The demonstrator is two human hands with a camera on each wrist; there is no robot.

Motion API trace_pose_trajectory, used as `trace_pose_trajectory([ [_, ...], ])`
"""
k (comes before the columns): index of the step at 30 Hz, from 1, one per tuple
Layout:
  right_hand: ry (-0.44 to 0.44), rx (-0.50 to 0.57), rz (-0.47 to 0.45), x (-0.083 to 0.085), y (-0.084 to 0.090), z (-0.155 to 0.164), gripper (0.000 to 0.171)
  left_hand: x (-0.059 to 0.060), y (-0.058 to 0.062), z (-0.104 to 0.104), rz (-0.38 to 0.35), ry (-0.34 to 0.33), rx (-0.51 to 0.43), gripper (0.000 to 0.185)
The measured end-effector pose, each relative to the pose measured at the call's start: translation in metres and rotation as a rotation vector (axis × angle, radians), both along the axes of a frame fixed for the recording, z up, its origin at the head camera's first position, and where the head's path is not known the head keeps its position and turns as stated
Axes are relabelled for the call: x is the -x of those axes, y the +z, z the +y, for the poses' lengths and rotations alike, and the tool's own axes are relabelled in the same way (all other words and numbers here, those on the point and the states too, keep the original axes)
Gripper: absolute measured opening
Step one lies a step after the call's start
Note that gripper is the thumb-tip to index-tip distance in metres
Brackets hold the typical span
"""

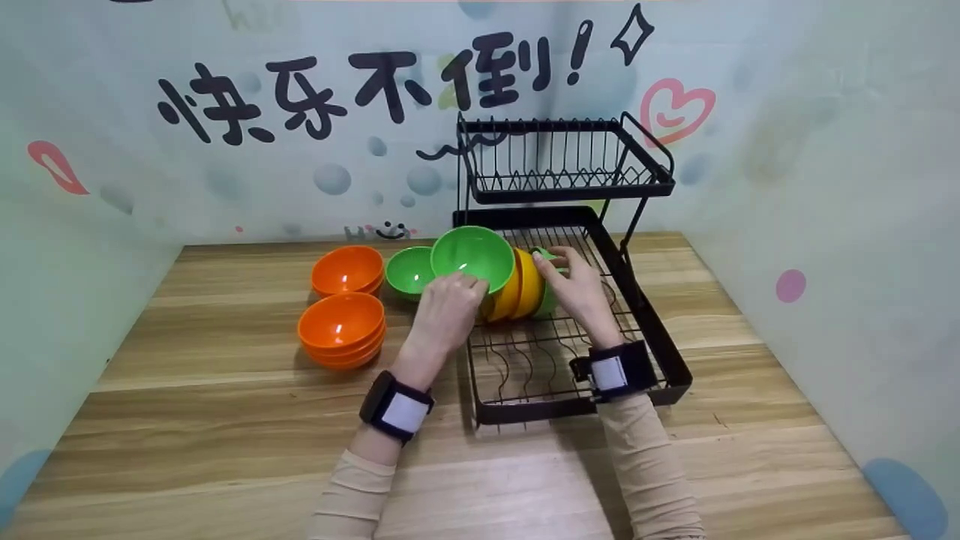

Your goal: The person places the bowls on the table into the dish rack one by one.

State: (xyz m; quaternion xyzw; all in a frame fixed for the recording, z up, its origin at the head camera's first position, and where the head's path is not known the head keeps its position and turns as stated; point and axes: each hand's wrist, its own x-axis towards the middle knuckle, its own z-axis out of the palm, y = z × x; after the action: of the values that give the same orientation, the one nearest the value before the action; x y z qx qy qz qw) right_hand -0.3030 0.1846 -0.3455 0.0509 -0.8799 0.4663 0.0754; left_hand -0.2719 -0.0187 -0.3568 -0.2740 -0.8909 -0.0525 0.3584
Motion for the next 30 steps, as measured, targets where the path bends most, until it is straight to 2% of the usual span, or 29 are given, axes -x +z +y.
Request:
trace_pose_trajectory([
  [8, 0.024, 0.025, -0.012, -0.001, 0.001, -0.004, 0.060, -0.003, 0.000, 0.006, 0.087, -0.082, 0.019, 0.018],
  [14, 0.067, 0.144, -0.020, -0.001, 0.002, -0.007, 0.060, -0.006, 0.002, 0.012, 0.144, -0.128, 0.018, 0.012],
  [19, 0.069, 0.208, -0.037, -0.001, 0.002, -0.007, 0.057, -0.008, 0.002, 0.016, 0.156, -0.159, 0.012, 0.009],
  [26, 0.095, 0.364, -0.102, -0.001, 0.003, -0.007, 0.045, -0.008, 0.000, 0.018, 0.193, -0.168, 0.012, 0.011],
  [30, 0.102, 0.446, -0.161, 0.000, 0.002, -0.006, 0.044, -0.008, -0.001, 0.020, 0.185, -0.190, -0.010, 0.011],
])
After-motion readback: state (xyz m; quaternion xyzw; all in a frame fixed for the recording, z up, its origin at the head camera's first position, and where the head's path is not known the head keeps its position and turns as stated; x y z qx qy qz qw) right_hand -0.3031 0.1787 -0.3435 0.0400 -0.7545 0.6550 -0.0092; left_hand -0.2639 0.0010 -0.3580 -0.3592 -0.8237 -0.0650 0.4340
